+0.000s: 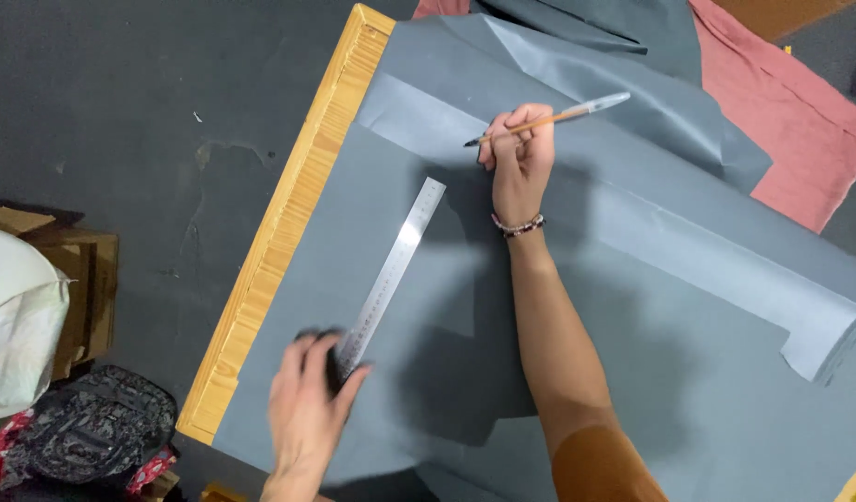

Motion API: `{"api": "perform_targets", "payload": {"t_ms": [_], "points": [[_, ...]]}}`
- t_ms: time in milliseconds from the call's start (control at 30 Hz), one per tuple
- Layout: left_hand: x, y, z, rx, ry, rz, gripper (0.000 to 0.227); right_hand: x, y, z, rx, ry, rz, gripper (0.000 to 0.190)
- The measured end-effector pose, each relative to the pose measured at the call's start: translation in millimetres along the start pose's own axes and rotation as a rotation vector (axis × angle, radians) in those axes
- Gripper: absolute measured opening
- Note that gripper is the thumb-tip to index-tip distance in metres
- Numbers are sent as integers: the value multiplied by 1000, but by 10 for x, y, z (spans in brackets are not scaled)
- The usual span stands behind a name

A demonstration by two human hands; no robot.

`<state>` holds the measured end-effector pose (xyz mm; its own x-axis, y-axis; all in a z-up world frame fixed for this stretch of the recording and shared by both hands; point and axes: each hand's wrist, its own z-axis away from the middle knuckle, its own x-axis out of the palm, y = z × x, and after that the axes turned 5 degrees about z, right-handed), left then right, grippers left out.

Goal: The person measures and marks a large piece of gray fabric on a wooden table using a metal ruler and a pencil. They also use pins to secure the fabric to the table and a small white paper template to guide the markings.

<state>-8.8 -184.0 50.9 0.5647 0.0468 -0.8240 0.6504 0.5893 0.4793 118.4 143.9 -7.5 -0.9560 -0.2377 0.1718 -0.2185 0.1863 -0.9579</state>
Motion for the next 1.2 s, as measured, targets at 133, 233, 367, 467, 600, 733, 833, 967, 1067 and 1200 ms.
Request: {"api": "perform_targets", "payload": {"t_ms": [133,233,367,467,600,733,833,967,1067,1200], "points": [[-40,-483,609,-105,-28,-128,58,-2,80,-11,25,69,-24,19],[35,-767,865,-252,-91,-170,58,-30,150,-19,-73,4,-23,19],[136,-1005,1045,-231,-84,-149,54,-48,177,-31,-70,21,-37,19],[119,-1063,1086,-201,-134,-104,44,-34,144,-17,-65,22,-53,19],[122,-1107,1155,-283,-259,21,31,-58,110,-31,-60,17,-22,15],[-237,-561,1114,-324,-250,373,26,-83,180,-40,-55,41,-35,14],[-286,-192,1002,-441,-297,832,22,-74,193,-22,-31,43,-60,14],[7,222,694,-223,-246,1208,17,-120,261,-80,-38,62,-46,13],[340,516,493,-241,-254,1304,13,-141,283,-46,-55,43,-55,14],[585,837,355,-190,-362,1305,10,-123,264,-53,-30,58,-75,13]]}}
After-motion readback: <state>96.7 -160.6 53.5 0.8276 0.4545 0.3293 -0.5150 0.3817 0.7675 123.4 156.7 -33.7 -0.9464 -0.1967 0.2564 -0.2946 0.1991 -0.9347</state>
